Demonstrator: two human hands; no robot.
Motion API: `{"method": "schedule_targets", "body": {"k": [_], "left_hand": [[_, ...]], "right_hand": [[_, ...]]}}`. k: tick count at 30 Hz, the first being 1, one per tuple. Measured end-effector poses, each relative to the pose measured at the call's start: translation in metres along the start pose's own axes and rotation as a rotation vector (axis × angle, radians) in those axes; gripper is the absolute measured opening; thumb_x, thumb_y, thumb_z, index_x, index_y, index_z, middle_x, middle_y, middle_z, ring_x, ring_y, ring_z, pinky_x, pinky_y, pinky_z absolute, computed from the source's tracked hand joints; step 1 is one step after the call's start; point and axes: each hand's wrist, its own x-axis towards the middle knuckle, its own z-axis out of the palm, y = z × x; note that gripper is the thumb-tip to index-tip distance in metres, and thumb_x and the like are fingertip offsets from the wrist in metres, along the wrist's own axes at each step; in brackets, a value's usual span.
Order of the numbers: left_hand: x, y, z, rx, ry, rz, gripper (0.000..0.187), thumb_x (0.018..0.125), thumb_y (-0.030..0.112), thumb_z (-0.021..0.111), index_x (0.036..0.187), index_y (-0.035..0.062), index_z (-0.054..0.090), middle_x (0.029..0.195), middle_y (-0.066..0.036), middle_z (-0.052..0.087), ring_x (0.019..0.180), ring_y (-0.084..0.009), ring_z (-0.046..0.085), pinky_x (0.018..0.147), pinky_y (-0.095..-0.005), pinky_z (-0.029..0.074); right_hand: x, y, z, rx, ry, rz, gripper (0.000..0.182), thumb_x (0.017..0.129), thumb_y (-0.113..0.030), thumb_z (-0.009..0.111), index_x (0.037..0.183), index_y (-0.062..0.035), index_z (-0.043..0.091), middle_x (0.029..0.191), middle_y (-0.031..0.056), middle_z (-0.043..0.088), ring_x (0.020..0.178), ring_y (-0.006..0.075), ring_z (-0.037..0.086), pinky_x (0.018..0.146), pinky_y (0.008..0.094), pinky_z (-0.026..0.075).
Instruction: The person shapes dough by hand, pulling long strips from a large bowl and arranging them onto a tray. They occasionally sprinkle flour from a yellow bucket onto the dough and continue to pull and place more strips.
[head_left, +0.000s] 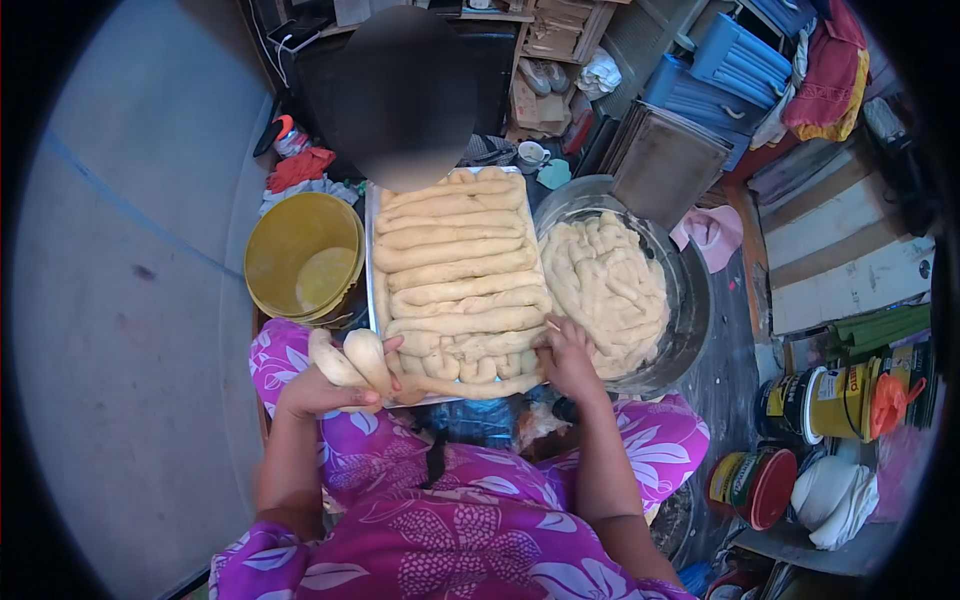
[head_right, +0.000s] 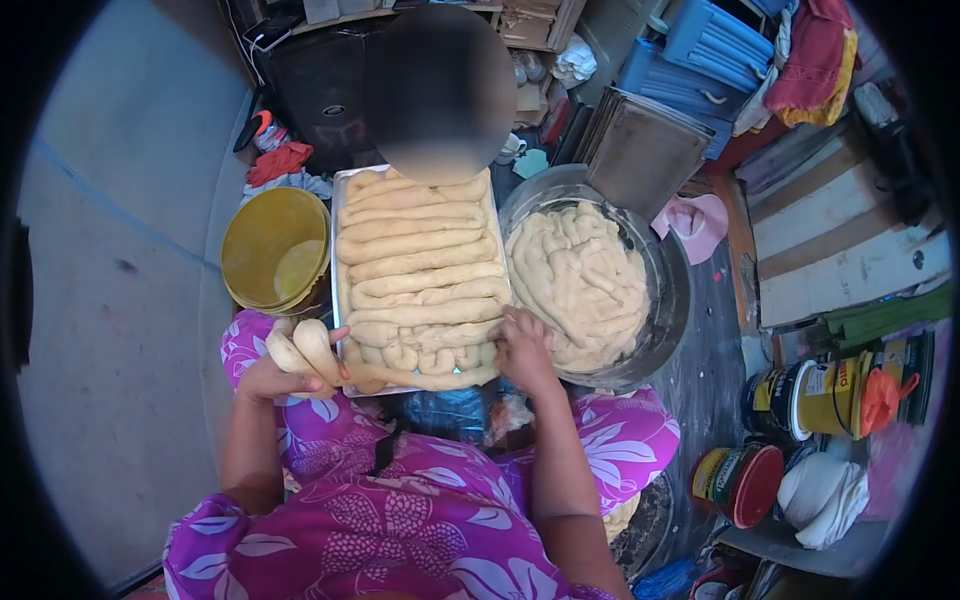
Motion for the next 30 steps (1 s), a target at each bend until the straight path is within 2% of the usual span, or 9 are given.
{"method": "schedule_targets", "body": {"k": [6,13,16,18,19,21,23,27,30], "left_hand": [[-0.001,-0.01,-0.001,-0.116,-0.148,0.187,0.084,0.071,0.022,0.072,0.137,-0.0061,0.028,0.098,-0.012,0.063,0.097,-0.0198,0.057,0.095,-0.0329,0.037],[-0.011,-0.004,0.014,-0.297,-0.345,0.221,0.083,0.07,0.015,0.069,0.137,-0.0088,0.025,0.103,-0.015,0.061,0.1,-0.0254,0.057,0.094,-0.035,0.038],[-0.006,-0.004,0.011,-0.233,-0.28,0.28,0.086,0.069,0.017,0.071,0.137,-0.0091,0.025,0.103,-0.017,0.06,0.098,-0.0252,0.057,0.093,-0.0349,0.039],[-0.006,-0.005,0.012,-0.2,-0.213,0.301,0.088,0.067,0.019,0.072,0.137,-0.0092,0.025,0.102,-0.017,0.06,0.098,-0.0249,0.057,0.092,-0.035,0.039],[-0.006,-0.005,0.012,-0.198,-0.179,0.308,0.09,0.067,0.023,0.073,0.137,-0.0091,0.025,0.1,-0.018,0.06,0.096,-0.0247,0.057,0.091,-0.0348,0.04],[-0.002,-0.005,0.011,-0.205,-0.159,0.312,0.092,0.067,0.028,0.073,0.136,-0.009,0.026,0.099,-0.019,0.06,0.095,-0.0245,0.057,0.089,-0.0346,0.041],[0.001,-0.008,0.007,-0.254,-0.174,0.29,0.094,0.066,0.036,0.073,0.136,-0.0089,0.028,0.098,-0.019,0.06,0.093,-0.0243,0.057,0.086,-0.0339,0.042],[0.0,-0.004,0.001,-0.192,-0.125,0.305,0.095,0.069,0.043,0.07,0.136,-0.0084,0.027,0.098,-0.019,0.06,0.092,-0.0237,0.057,0.085,-0.0324,0.043],[-0.011,-0.001,-0.005,-0.197,-0.002,0.233,0.084,0.075,0.039,0.068,0.135,-0.0077,0.031,0.1,-0.016,0.061,0.095,-0.0219,0.057,0.087,-0.0314,0.043]], "right_hand": [[0.026,-0.057,0.033,-0.102,-0.115,-0.242,0.029,0.072,-0.015,0.067,0.101,-0.0158,0.063,0.098,0.0041,0.054,0.098,0.0245,0.047,0.085,0.04,0.032],[0.041,-0.081,0.052,-0.021,-0.064,-0.345,0.032,0.071,-0.02,0.068,0.102,-0.018,0.063,0.092,0.0033,0.054,0.093,0.0234,0.048,0.083,0.0372,0.034],[0.026,-0.075,0.018,-0.093,0.077,-0.268,0.035,0.071,-0.022,0.07,0.104,-0.0148,0.061,0.092,0.0042,0.053,0.092,0.025,0.049,0.084,0.0371,0.036],[0.007,-0.053,-0.008,-0.188,0.153,0.104,0.05,0.07,-0.028,0.072,0.113,-0.0096,0.055,0.085,0.0074,0.056,0.083,0.0268,0.054,0.077,0.038,0.042],[-0.004,-0.038,-0.01,-0.191,0.148,0.112,0.05,0.07,-0.028,0.072,0.113,-0.0096,0.055,0.085,0.0074,0.056,0.083,0.0268,0.054,0.077,0.038,0.042],[-0.022,-0.015,-0.012,-0.012,-0.113,0.422,0.06,0.069,-0.029,0.073,0.118,-0.005,0.048,0.072,0.0102,0.057,0.068,0.0283,0.057,0.063,0.0385,0.045],[-0.024,-0.01,-0.011,0.112,-0.156,0.464,0.057,0.071,-0.029,0.069,0.117,-0.0046,0.044,0.077,0.0155,0.059,0.069,0.0328,0.06,0.062,0.0421,0.046],[-0.01,0.007,0.009,0.302,-0.028,0.412,0.038,0.077,-0.02,0.063,0.105,-0.0026,0.045,0.07,0.0121,0.056,0.058,0.0271,0.056,0.055,0.038,0.044],[0.004,0.019,0.019,0.809,0.305,0.53,0.034,0.08,-0.014,0.061,0.108,-0.0006,0.047,0.069,0.0103,0.055,0.058,0.024,0.055,0.055,0.0359,0.045]]}}
